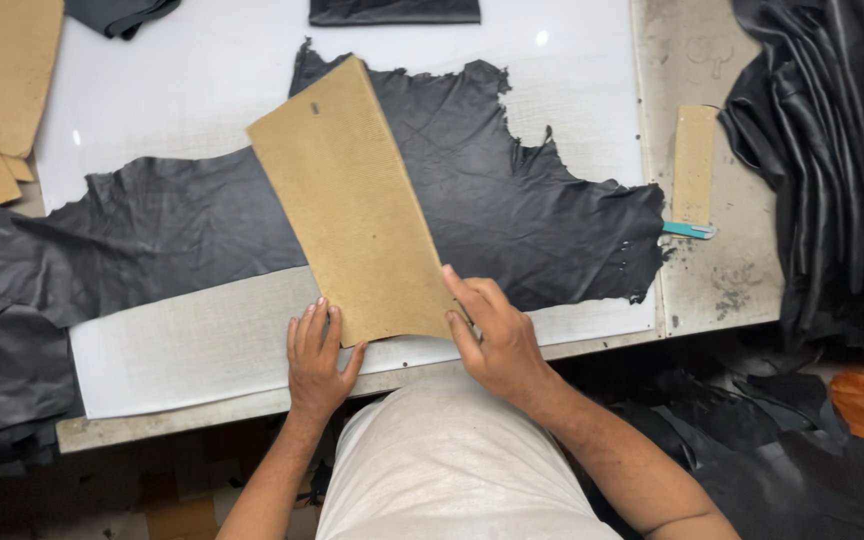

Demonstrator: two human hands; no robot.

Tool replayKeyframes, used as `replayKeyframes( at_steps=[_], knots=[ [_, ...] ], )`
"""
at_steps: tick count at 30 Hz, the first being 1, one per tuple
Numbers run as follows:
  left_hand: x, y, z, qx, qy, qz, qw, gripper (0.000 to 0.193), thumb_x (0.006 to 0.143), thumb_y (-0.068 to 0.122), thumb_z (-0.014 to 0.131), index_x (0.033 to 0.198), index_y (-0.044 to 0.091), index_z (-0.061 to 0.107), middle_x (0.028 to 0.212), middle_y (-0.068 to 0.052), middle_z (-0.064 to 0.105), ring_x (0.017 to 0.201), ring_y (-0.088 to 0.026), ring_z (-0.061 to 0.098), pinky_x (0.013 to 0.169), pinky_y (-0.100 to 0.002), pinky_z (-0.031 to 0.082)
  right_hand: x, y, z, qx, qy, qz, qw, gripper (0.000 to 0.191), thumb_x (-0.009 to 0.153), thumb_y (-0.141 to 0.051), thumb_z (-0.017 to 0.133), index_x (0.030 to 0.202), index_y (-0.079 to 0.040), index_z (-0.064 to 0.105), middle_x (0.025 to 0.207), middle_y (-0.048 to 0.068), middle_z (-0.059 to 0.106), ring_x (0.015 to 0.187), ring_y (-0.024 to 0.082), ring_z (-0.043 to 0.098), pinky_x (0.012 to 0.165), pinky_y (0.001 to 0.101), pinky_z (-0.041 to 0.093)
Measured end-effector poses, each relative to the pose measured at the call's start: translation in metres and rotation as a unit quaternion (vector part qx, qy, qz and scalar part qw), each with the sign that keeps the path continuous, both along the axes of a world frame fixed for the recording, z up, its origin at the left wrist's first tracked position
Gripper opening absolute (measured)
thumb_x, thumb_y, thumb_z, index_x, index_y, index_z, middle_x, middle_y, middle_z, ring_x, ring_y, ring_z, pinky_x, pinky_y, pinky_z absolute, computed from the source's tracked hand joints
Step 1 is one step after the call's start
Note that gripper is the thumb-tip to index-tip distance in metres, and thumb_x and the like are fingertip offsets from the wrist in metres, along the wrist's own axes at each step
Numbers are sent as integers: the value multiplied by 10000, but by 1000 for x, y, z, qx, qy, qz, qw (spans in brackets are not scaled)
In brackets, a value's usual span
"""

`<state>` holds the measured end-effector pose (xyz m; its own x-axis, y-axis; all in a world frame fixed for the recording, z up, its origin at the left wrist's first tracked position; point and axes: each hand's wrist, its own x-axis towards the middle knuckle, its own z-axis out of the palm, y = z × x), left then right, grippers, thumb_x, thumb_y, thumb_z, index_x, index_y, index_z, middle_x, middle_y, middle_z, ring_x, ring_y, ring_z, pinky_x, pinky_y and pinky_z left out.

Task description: The person lays out large black leather hides on a table, places cardboard templates on them, and uses a utility knife to cut the leather into rectangular pieces. The person then stacks the cut pieces and organizes the remaining hides.

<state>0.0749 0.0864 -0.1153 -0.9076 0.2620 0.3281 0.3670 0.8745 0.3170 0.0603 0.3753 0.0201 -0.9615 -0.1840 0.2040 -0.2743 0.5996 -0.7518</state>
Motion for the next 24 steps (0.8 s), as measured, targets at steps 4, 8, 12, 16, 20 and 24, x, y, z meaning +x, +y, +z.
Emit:
replayKeyframes(
  at_steps=[4,8,12,16,20,24],
  knots=[
    [1,5,0,-1,-4,0,1000,690,909,382,732,1443,7,509,1509,-218,475,1445,-347,406,1216,-566,287,-21,11,-16,-30,20,-66,997,513,974,-66,653,1476,-66,545,1044,94,600,806,152,615,685,285,517],
    [3,8,-4,-20,-7,6,1000,702,901,362,724,1451,-9,495,1518,-224,447,1453,-362,385,1215,-588,273,-57,34,-58,-1,-72,-118,990,434,979,-152,664,1409,-97,627,989,56,602,714,156,576,667,305,508],
    [4,9,-7,-20,-6,11,1000,700,906,366,718,1452,-6,489,1521,-219,441,1460,-354,378,1223,-585,269,-63,44,-84,48,-70,-101,991,458,959,-191,702,1399,-91,625,961,42,592,725,146,571,675,315,505],
    [4,10,-8,-9,2,23,1000,703,879,367,727,1436,-6,515,1505,-212,477,1445,-343,407,1217,-582,279,-61,43,-86,52,-66,-104,991,474,951,-204,698,1407,-104,616,984,39,599,724,138,577,663,313,511],
    [5,14,-4,38,7,39,998,686,851,358,723,1414,0,563,1506,-198,521,1443,-336,453,1231,-564,304,-60,48,-81,-15,-102,-128,986,486,911,-216,724,1380,-121,641,1027,32,630,697,145,571,665,297,506],
    [9,23,5,46,-1,49,998,692,830,365,729,1408,18,572,1521,-188,513,1444,-350,460,1241,-562,299,-53,54,-80,-162,-209,-69,962,623,1015,-205,662,1591,-138,434,1083,114,760,884,75,717,778,250,577]
  ],
)
